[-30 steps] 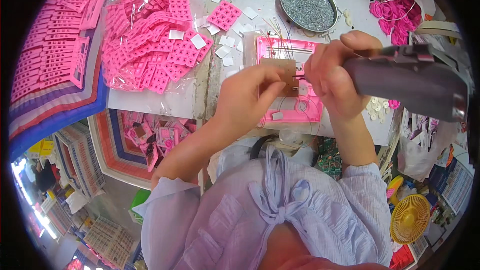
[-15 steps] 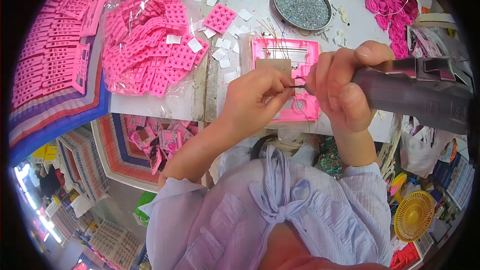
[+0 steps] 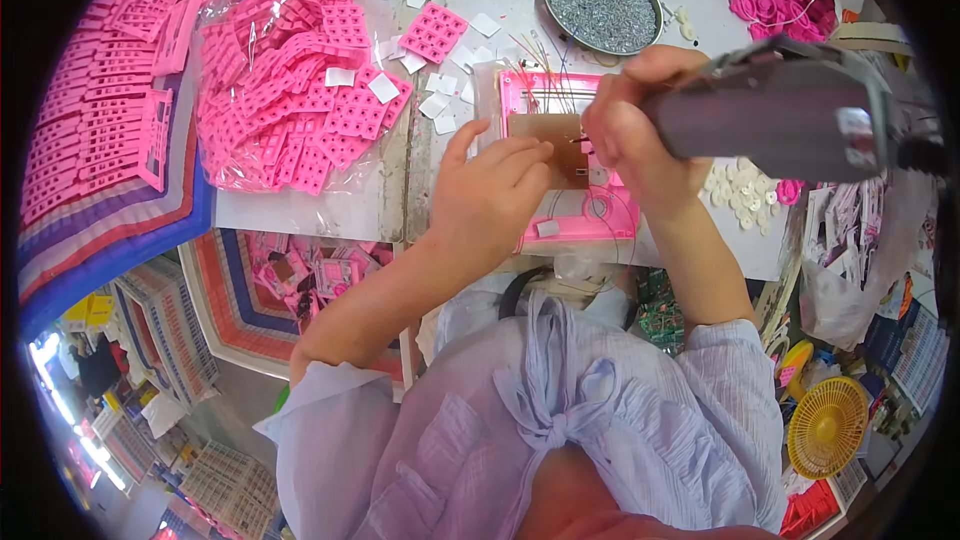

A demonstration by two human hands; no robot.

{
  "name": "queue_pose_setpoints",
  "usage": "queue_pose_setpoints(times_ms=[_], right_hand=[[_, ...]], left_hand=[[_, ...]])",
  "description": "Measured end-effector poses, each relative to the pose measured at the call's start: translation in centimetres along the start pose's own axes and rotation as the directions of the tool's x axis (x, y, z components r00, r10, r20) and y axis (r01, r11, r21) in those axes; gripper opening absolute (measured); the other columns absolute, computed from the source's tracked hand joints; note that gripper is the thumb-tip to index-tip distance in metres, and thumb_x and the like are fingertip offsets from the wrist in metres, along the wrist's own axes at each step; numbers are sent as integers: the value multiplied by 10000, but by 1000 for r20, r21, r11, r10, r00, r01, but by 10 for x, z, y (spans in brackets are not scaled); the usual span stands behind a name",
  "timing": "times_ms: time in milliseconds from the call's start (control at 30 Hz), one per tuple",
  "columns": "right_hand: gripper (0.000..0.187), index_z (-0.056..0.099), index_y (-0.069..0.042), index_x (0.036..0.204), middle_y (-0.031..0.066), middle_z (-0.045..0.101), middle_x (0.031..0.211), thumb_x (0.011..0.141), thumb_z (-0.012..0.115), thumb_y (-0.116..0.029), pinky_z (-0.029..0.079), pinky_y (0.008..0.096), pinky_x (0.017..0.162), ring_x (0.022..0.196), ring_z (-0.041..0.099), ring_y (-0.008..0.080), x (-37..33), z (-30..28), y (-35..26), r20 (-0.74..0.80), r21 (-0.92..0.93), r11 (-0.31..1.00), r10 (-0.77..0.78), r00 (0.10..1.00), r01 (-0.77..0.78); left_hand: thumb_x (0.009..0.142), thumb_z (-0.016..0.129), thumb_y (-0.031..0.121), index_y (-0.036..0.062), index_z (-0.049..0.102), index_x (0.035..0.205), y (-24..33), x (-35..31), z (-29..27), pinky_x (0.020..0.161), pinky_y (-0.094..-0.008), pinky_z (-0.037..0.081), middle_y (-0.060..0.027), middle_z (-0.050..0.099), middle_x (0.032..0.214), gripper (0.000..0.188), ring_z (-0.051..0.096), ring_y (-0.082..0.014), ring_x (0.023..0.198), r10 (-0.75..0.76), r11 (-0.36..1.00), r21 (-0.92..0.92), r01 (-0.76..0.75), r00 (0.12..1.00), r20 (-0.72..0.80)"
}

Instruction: Assembling a pink toy piggy bank by installing electronic components and plastic parts using a hot glue gun.

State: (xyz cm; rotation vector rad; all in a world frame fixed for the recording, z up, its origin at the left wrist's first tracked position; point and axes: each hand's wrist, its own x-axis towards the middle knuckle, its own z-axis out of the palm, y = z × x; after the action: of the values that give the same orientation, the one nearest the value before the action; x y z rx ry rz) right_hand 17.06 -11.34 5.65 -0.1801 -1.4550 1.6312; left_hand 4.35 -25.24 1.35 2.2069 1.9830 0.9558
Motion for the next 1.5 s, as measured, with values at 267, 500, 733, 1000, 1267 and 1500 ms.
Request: queue_pose_setpoints(times_ms=[267, 500, 733, 1000, 1267, 1500], right_hand=[[231, 619, -15, 1068, 13, 610, 829, 865, 717, 37, 447, 224, 624, 721, 566, 70, -7, -3, 14, -49, -121, 990, 71, 996, -77], [286, 488, -21, 1086, 106, 570, 697, 864, 607, 115, 433, 260, 462, 533, 524, 124, -1, 3, 10, 212, -332, 940, -2, 977, 74], [407, 475, -69, 1292, 28, 519, 666, 915, 620, -10, 393, 252, 452, 534, 486, 117, 10, -2, -9, 168, -31, 999, -20, 986, 25], [389, 488, 16, 1196, 73, 574, 664, 876, 702, -40, 442, 262, 468, 512, 540, 118, 1, 1, -25, 105, 238, 971, -58, 993, 31], [393, 488, 8, 1254, 65, 563, 680, 900, 655, -15, 424, 273, 446, 513, 510, 126, 15, -23, -29, 16, 152, 986, -76, 997, 72], [409, 494, 20, 1248, 72, 577, 676, 882, 671, -28, 433, 278, 455, 513, 513, 123, 5, -13, -20, 34, 191, 981, 30, 999, -36]], left_hand=[[817, 695, 119, 114, 645, 881, 3, -1, 1, 1022, -477, 333, 3, 733, 1085, 81, 671, -143, 1064, -48, 999, 25, 47, 999, 15], [834, 662, 140, 113, 654, 874, 5, -1, 3, 979, -453, 335, 5, 733, 1053, 49, 666, -120, 1043, -108, 994, -27, 108, 994, 10], [827, 752, 109, 125, 681, 909, 7, 7, 4, 1063, -480, 276, 9, 706, 893, 110, 686, -184, 913, -159, 971, -195, 136, 981, -107], [789, 792, 176, 144, 715, 890, 12, 22, 5, 1091, -495, 289, 1, 719, 859, 131, 690, -182, 855, -155, 935, -333, 119, 985, -82], [824, 718, 293, 164, 761, 888, -56, 141, -17, 957, -499, 413, -65, 727, 846, 150, 679, -281, 847, -170, 901, -391, 188, 982, 82], [791, 689, 242, 105, 775, 832, -87, 206, 61, 905, -569, 403, -136, 734, 845, 166, 695, -303, 922, -55, 964, 264, -30, 949, 310]])
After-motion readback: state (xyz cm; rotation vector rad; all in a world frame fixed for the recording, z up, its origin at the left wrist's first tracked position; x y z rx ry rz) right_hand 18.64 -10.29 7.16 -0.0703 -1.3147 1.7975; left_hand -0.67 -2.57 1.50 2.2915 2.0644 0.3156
